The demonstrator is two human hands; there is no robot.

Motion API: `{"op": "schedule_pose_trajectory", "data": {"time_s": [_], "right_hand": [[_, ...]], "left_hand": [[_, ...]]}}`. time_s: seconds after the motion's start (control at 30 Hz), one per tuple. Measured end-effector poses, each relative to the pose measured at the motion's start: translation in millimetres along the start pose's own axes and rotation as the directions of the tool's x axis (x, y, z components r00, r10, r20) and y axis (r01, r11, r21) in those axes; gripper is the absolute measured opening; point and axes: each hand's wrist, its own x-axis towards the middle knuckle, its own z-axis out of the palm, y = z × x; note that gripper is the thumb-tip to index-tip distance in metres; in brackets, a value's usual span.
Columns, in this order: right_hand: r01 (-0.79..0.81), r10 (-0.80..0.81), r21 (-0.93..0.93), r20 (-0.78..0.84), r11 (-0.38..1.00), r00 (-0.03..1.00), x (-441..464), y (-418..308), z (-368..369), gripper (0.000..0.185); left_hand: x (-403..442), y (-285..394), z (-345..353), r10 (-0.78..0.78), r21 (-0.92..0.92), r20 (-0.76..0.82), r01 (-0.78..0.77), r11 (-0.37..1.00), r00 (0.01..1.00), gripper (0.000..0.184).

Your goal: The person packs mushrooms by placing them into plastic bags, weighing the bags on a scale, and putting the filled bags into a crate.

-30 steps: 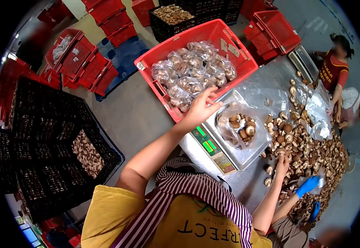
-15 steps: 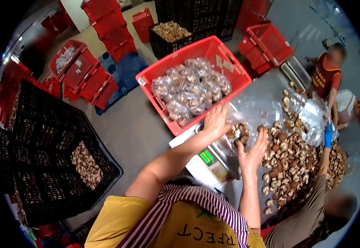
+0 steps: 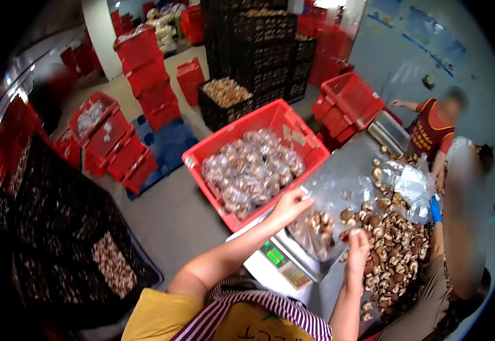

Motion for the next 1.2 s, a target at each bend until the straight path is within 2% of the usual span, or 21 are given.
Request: {"op": "schedule_pose_trajectory", "data": {"time_s": [0.03,0.1,0.17,0.23,0.3,0.33,0.37,0.43,0.5,0.57,0.6,0.67,0.7,0.77,0.8,0.83,0.93,0.97,1.03,1.17,1.2], "right_hand": [[0.007,-0.006,-0.028,0.036,1.000,0.999,0,11,-5,0.015],[-0.014,0.016,-0.028,0.075,1.000,0.997,-8,13,-12,0.015],[-0.040,0.035,0.105,0.053,0.994,0.998,-18,0,-5,0.016],[-0.036,0.027,0.078,0.110,0.996,0.994,-19,2,-6,0.017],[-0.045,0.034,0.102,0.114,0.994,0.993,-17,13,-7,0.016],[-0.045,0.034,0.093,0.113,0.995,0.993,-18,17,-9,0.017],[-0.046,0.037,0.085,0.110,0.995,0.993,-19,19,-11,0.017],[-0.045,0.037,0.077,0.102,0.996,0.994,-21,21,-14,0.017],[-0.100,0.085,0.137,0.110,0.986,0.990,-20,21,-14,0.017],[-0.125,0.111,0.148,0.099,0.981,0.989,-23,10,-15,0.015],[-0.062,0.052,0.137,0.074,0.989,0.996,-24,0,-15,0.015],[0.024,-0.029,0.185,0.027,0.982,0.999,-25,-15,-14,0.014],[0.025,-0.028,0.194,0.015,0.981,0.999,-25,-20,-14,0.014],[0.255,-0.253,-0.016,0.065,0.967,0.965,-23,-25,-17,0.011],[0.225,-0.218,-0.062,0.103,0.972,0.970,-20,-21,-17,0.010],[0.084,-0.078,-0.028,0.161,0.996,0.984,-22,-21,-16,0.013],[0.125,-0.123,0.005,0.238,0.992,0.963,-18,15,-11,0.023],[-0.019,-0.046,0.243,0.261,0.970,0.964,-22,15,-7,0.025],[0.006,-0.081,0.232,0.313,0.973,0.946,-19,6,-4,0.027],[-0.057,-0.053,0.289,0.359,0.956,0.932,3,24,5,0.028],[-0.118,0.030,0.165,0.457,0.979,0.889,11,33,1,0.029]], "left_hand": [[3,-9,-5,0.064,0.032,0.017,-0.064,0.997,0.998,0.020],[-3,-16,-2,-0.001,-0.069,-0.018,-0.001,0.998,1.000,0.021],[-9,-14,1,0.004,-0.108,0.006,-0.003,0.994,1.000,0.020],[-15,-5,1,-0.018,0.049,0.047,0.016,0.999,0.999,0.015],[-6,-47,-2,-0.052,-0.185,0.102,0.070,0.980,0.993,0.013],[-15,-16,-3,-0.165,-0.399,0.181,0.226,0.889,0.970,0.012],[-19,0,-5,-0.247,-0.496,0.256,0.346,0.796,0.935,0.008],[-20,10,-10,-0.242,-0.517,0.411,0.444,0.732,0.879,0.008],[-22,26,-9,-0.221,-0.425,0.408,0.398,0.813,0.886,0.019],[-20,43,-3,-0.054,-0.352,0.284,0.157,0.923,0.957,0.021],[-21,50,1,-0.056,-0.341,0.291,0.159,0.926,0.955,0.021],[-18,64,10,0.085,-0.335,0.274,0.012,0.942,0.958,0.025],[-17,67,14,0.084,-0.327,0.287,0.015,0.945,0.954,0.025],[-17,68,22,0.048,-0.329,0.291,0.053,0.943,0.955,0.033],[-17,61,23,-0.016,-0.316,0.293,0.113,0.942,0.956,0.037],[-14,47,22,-0.048,-0.264,0.300,0.131,0.956,0.953,0.040],[-33,40,28,-0.142,-0.184,0.416,0.235,0.954,0.898,0.044],[-38,34,31,-0.173,-0.197,0.439,0.282,0.939,0.882,0.038],[-47,29,42,-0.194,-0.214,0.460,0.320,0.923,0.866,0.022],[-50,13,49,-0.207,-0.071,0.610,0.313,0.947,0.765,0.019],[-50,20,52,-0.182,-0.146,0.664,0.364,0.920,0.725,0.021]]}}
